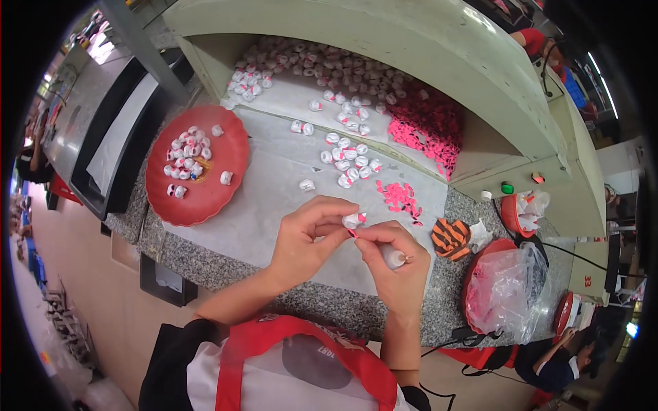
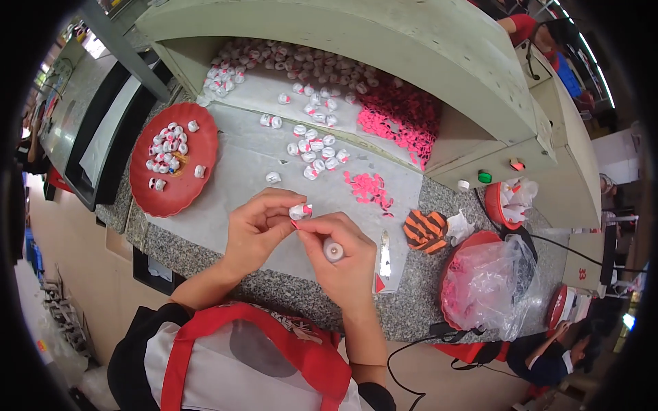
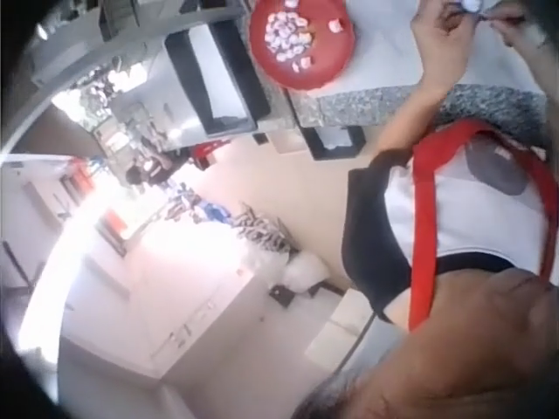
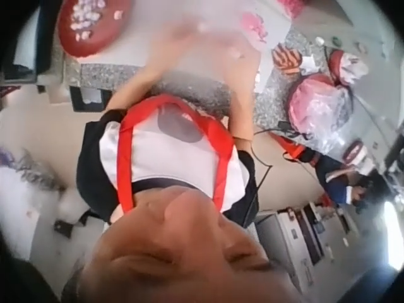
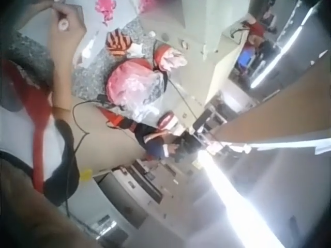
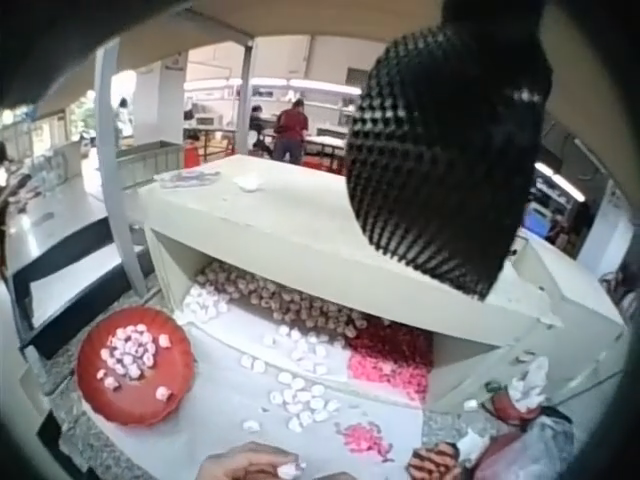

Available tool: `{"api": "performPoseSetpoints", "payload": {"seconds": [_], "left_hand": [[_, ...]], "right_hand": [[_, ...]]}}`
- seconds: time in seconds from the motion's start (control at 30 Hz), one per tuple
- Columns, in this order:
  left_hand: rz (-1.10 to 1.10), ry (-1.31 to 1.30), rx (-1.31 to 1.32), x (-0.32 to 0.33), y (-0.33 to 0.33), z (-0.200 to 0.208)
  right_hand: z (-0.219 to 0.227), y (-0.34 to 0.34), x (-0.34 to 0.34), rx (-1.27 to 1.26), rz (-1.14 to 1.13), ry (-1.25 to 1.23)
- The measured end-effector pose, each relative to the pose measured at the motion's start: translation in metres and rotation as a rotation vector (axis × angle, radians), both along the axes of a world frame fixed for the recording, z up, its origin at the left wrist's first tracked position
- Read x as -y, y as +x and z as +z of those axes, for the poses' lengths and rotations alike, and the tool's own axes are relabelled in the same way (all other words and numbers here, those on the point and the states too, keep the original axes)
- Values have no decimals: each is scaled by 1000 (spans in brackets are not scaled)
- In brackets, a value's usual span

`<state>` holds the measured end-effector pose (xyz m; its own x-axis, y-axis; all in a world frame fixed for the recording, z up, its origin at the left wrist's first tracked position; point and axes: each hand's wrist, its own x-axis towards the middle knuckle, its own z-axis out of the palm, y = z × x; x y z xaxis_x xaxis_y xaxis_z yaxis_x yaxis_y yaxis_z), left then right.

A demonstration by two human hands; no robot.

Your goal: Applying glue and attaching small pink bow accessories to white cat figurines at a factory workbench.

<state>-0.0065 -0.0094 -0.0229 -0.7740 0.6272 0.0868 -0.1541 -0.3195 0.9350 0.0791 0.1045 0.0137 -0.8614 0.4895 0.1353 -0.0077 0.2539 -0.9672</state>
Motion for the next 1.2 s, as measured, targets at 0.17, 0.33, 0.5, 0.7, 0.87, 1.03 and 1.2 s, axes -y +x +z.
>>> {"api": "performPoseSetpoints", "payload": {"seconds": [0.17, 0.33, 0.5, 0.7, 0.87, 1.03, 1.2], "left_hand": [[-52, -61, -148, -6, 7, 8], [-174, 9, -36, -1, -1, 11], [-224, 86, 100, -3, 3, 10], [-179, 43, 7, -4, 4, 5], [-162, 15, 59, -4, 1, 1], [-159, -29, 223, -4, -3, 1], [-138, -8, 110, -6, 0, -2]], "right_hand": [[9, 10, -3, 90, -178, -107], [6, 12, -5, 116, -221, -212], [-2, 10, -9, 27, -98, -177], [-7, 8, -18, 5, -6, -74], [-17, 5, -19, 13, -4, -143], [-24, 1, -15, 10, -18, -193], [-23, 0, -10, 13, -65, -294]]}}
